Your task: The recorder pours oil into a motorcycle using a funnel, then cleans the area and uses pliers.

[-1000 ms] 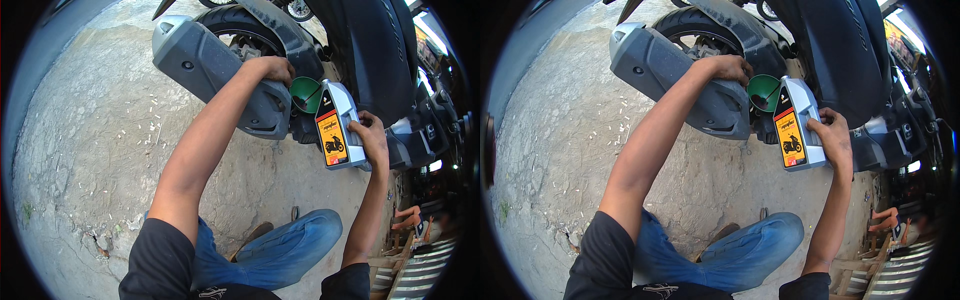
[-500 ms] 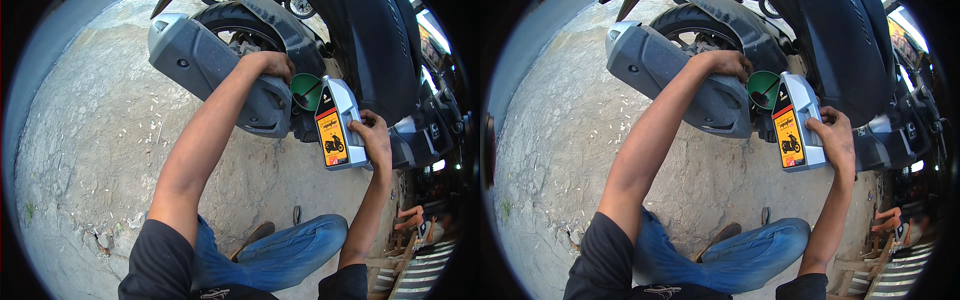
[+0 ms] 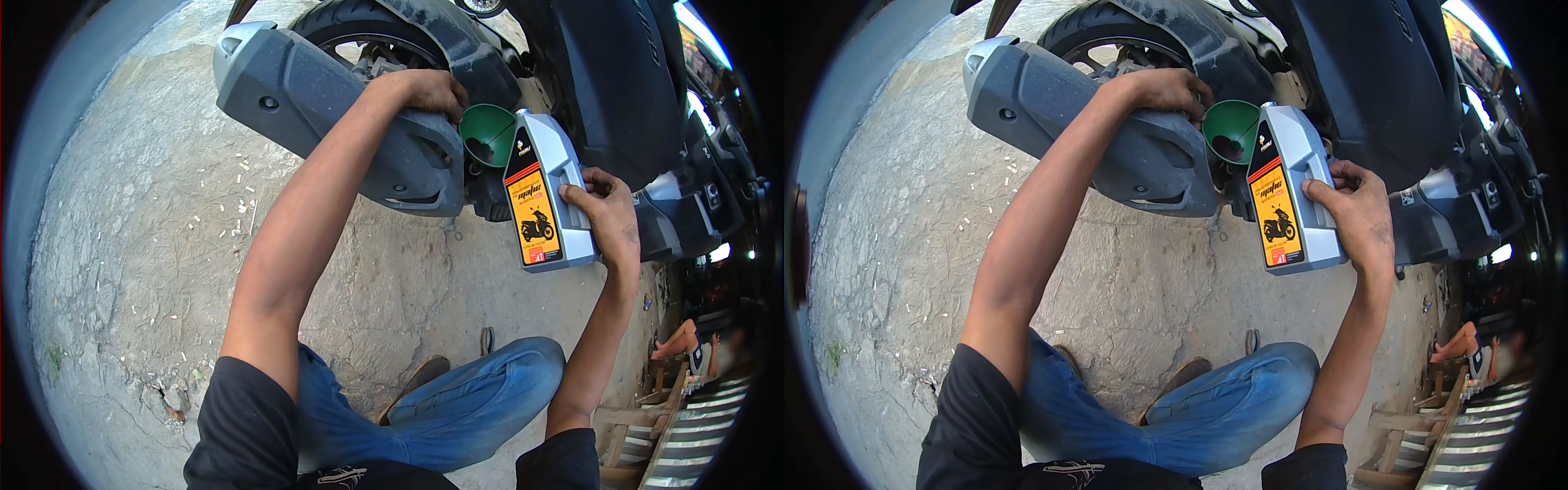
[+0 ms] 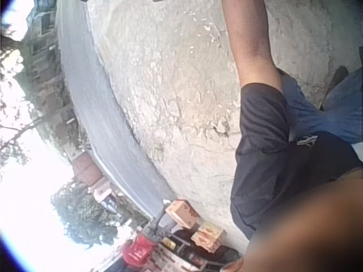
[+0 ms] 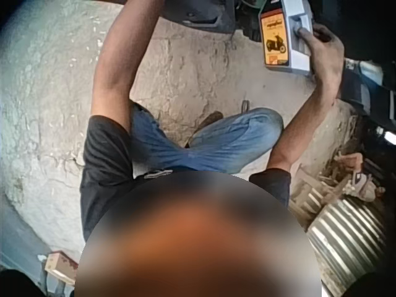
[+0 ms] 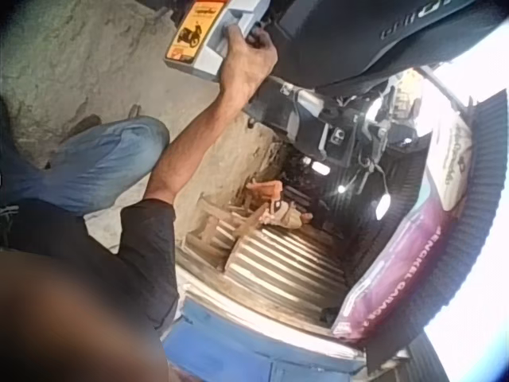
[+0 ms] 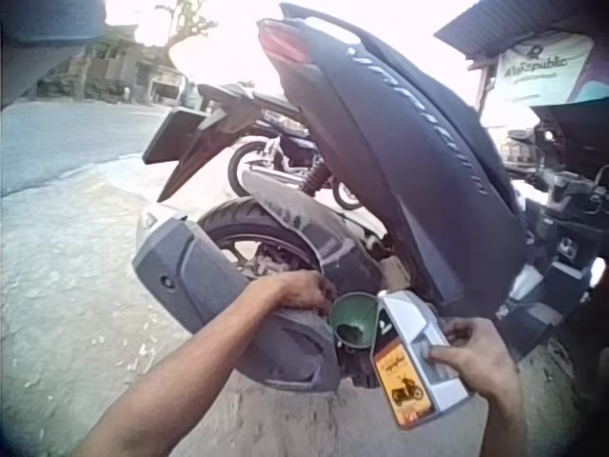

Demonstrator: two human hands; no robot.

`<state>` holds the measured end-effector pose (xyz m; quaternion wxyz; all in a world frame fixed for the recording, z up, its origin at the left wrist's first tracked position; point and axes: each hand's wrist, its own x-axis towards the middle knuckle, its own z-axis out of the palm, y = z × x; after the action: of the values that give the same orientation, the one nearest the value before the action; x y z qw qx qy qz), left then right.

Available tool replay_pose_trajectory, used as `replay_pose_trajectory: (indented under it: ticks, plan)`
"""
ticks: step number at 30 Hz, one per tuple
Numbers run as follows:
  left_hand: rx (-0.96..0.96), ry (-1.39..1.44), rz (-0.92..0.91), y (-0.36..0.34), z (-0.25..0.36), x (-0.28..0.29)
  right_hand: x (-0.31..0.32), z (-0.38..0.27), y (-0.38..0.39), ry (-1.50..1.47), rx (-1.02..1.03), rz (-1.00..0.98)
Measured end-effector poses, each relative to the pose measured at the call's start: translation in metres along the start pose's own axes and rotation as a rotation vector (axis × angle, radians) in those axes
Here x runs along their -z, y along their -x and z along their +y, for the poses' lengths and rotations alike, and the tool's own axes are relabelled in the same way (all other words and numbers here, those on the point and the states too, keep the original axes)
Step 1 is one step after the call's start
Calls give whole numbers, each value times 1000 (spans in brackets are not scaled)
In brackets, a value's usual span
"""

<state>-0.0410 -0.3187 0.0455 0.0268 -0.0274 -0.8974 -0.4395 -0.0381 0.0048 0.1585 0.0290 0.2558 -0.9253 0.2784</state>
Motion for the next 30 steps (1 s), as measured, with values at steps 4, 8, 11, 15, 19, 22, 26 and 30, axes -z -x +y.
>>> replay_pose_trajectory:
  ticks: [4, 8, 11, 15, 19, 22, 26, 30]
  plan:
    - [8, -31, 22, 6, 0, 1, -3, 0, -1, 2, -8, -22]
    - [28, -15, 27, 4, -2, 0, -3, -1, 1, -2, -3, -19]
    - [28, 0, 21, 3, -2, 0, -2, 1, 0, 12, 4, -20]
    - [67, -11, 20, 4, 2, 0, -2, 2, 2, 18, 5, 6]
    - [60, -31, 31, 7, 3, 1, -1, -1, 3, 34, -11, 5]
    - [47, -51, 19, 8, 3, 2, 0, 1, 1, 48, 1, -3]
    - [49, -49, 16, 9, 5, 2, 0, 1, 3, 54, 10, 23]
    - [25, -19, 28, 8, 2, 2, 2, 1, 3, 55, 6, 20]
